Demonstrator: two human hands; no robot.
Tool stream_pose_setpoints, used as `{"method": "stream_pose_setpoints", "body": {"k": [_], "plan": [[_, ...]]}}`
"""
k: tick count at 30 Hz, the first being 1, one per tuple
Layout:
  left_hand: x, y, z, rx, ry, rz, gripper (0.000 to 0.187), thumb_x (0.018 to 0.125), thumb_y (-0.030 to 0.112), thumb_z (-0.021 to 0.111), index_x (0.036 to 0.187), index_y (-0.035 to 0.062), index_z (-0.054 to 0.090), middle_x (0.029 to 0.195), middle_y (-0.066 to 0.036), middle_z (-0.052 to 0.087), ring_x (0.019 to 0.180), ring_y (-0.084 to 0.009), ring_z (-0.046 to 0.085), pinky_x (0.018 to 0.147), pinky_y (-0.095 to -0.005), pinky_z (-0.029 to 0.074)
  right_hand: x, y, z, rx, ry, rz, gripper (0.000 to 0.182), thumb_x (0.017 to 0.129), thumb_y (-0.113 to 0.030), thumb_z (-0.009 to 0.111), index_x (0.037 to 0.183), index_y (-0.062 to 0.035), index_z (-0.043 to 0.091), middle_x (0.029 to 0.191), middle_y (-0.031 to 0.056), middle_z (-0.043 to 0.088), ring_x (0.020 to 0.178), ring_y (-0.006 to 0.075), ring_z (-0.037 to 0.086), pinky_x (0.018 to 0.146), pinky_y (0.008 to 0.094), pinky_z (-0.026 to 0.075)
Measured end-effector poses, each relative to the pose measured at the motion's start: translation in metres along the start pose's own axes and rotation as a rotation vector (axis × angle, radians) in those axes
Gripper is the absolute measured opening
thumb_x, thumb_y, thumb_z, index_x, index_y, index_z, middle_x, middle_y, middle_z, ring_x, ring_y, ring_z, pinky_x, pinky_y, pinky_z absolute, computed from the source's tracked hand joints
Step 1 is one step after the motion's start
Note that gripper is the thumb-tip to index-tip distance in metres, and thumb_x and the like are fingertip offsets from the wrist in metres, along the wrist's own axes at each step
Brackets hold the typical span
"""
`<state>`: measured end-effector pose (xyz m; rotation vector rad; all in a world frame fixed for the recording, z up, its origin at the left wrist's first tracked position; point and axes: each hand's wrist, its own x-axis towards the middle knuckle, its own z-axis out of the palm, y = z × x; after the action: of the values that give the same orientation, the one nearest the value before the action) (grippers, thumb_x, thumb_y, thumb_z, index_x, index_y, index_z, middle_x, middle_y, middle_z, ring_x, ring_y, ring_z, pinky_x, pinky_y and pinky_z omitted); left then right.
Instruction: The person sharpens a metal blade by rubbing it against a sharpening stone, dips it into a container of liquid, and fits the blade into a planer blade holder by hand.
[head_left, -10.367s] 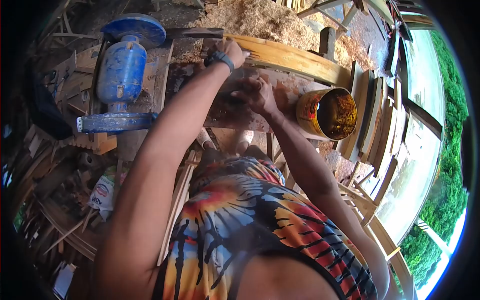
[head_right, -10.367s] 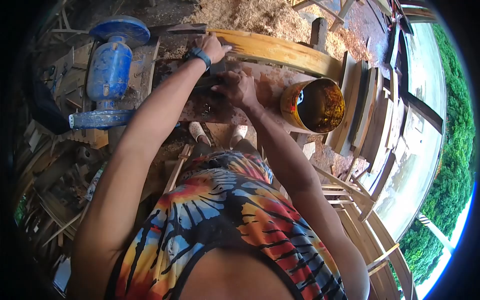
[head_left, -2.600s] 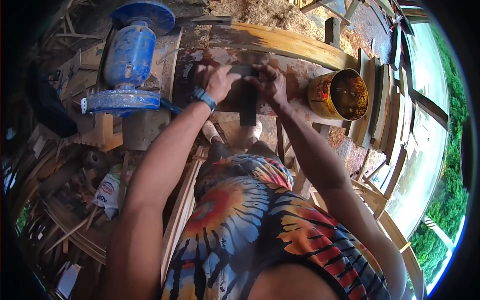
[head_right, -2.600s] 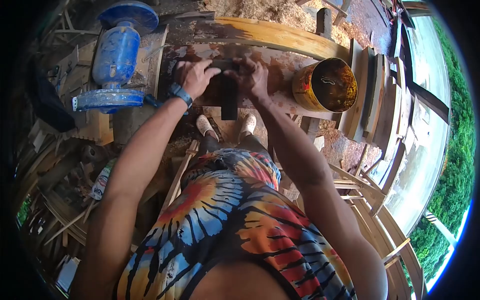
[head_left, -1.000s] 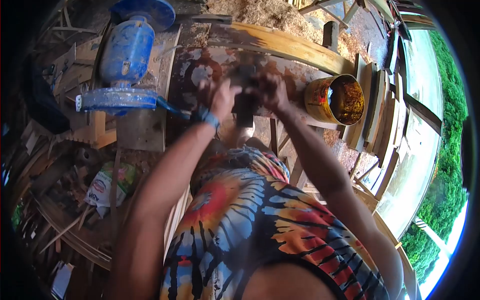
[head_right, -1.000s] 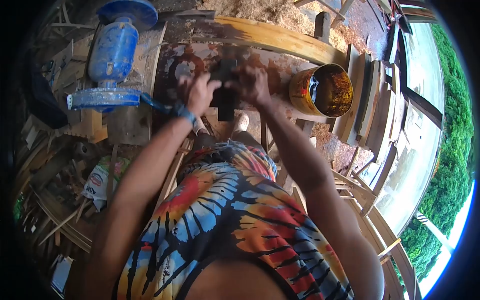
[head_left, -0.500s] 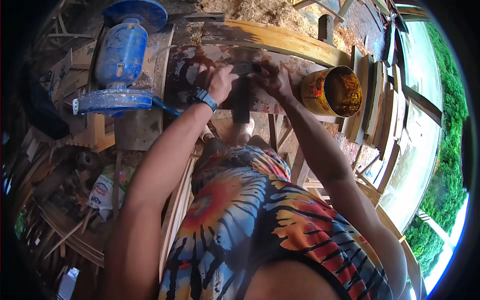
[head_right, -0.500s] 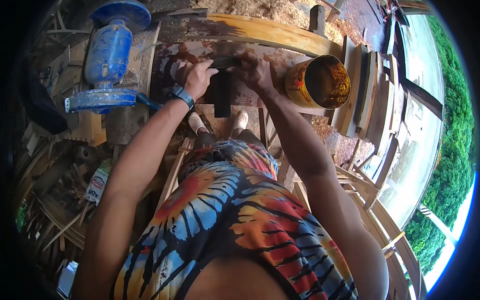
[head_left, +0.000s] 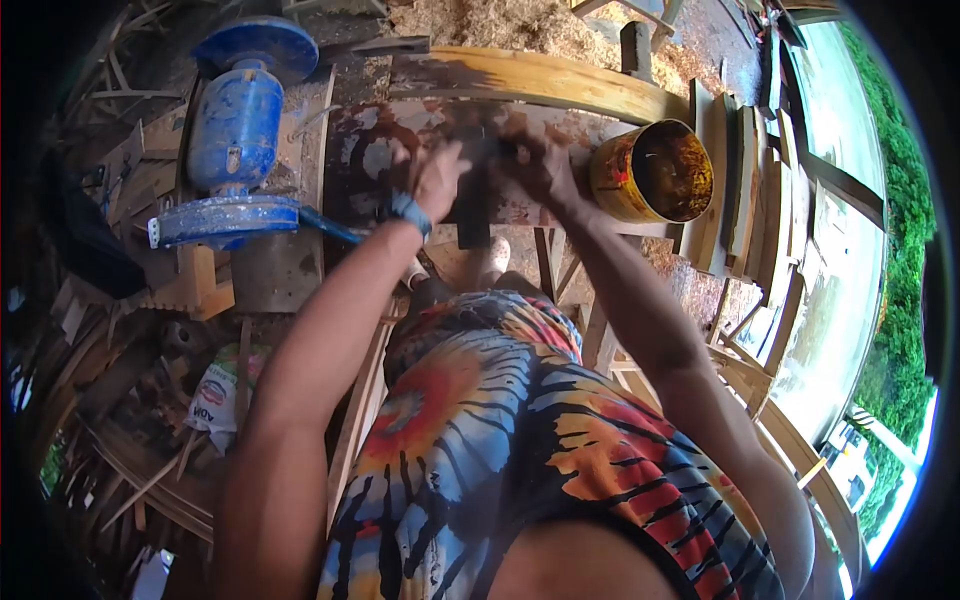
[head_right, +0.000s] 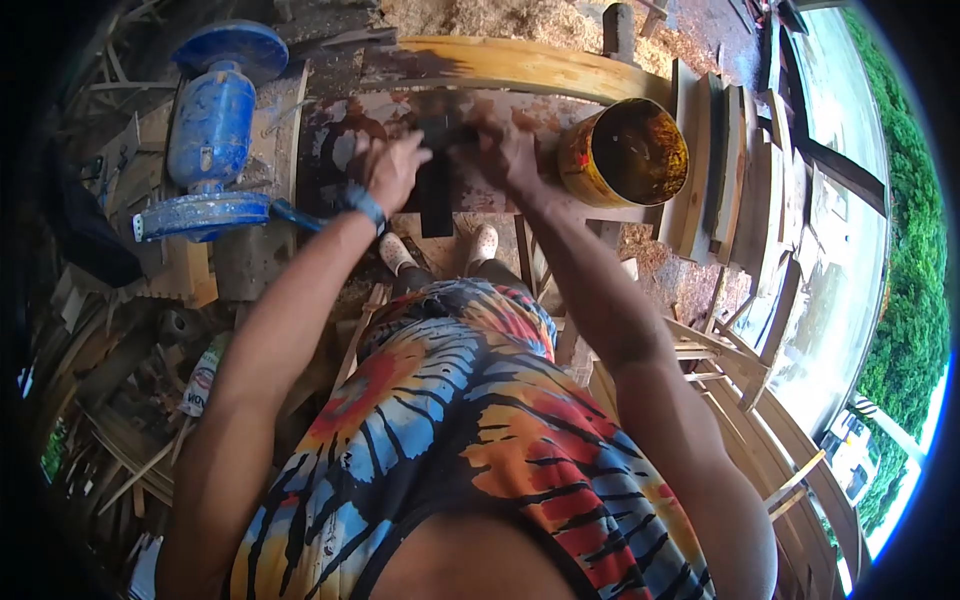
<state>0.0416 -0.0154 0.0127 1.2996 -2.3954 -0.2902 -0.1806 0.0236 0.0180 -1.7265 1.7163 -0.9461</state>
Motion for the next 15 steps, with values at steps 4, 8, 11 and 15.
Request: {"method": "stream_pose_setpoints", "body": {"k": [4, 8, 11, 15], "plan": [[-0.057, 0.032, -0.021, -0.07, -0.141, -0.054, 0.03, 0.095, 0.02, 0.058, 0.122, 0.0119, 0.069, 0.106, -0.01, 0.075, 0.083, -0.0295, 0.07, 0.078, -0.0445, 0.042, -0.055, -0.026, 0.012, 0.022, 0.082, 0.061, 0.056, 0.07, -0.033, 0.092, 0.115, -0.0086, 0.069, 0.095, 0.0125, 0.075, 0.084, 0.026, 0.073, 0.076, 0.0361, 0.058], [-0.002, 0.019, -0.017, -0.088, -0.251, -0.079, 0.03, 0.095, 0.02, 0.056, 0.122, 0.0123, 0.069, 0.106, -0.01, 0.075, 0.084, -0.0296, 0.071, 0.08, -0.0444, 0.044, -0.019, -0.013, 0.015, 0.127, 0.124, 0.051, 0.059, 0.068, -0.033, 0.093, 0.115, -0.0068, 0.069, 0.097, 0.0139, 0.075, 0.087, 0.0266, 0.074, 0.078, 0.037, 0.058], [0.028, 0.025, -0.025, 0.041, -0.282, -0.095, 0.03, 0.097, 0.021, 0.055, 0.122, 0.0128, 0.069, 0.103, -0.008, 0.075, 0.083, -0.0296, 0.071, 0.086, -0.0451, 0.044, 0.005, -0.01, 0.007, -0.05, 0.158, 0.014, 0.06, 0.068, -0.031, 0.093, 0.115, -0.0048, 0.066, 0.1, 0.0159, 0.074, 0.089, 0.0266, 0.074, 0.078, 0.0364, 0.058], [-0.054, 0.009, 0.031, -0.527, -0.087, -0.176, 0.031, 0.097, 0.024, 0.058, 0.124, 0.0161, 0.07, 0.109, -0.01, 0.074, 0.087, -0.0306, 0.071, 0.089, -0.0432, 0.043, -0.046, -0.023, 0.011, 0.376, -0.004, 0.229, 0.063, 0.069, -0.027, 0.093, 0.119, -0.0048, 0.062, 0.101, 0.0167, 0.075, 0.092, 0.026, 0.074, 0.078, 0.0359, 0.059]]}}
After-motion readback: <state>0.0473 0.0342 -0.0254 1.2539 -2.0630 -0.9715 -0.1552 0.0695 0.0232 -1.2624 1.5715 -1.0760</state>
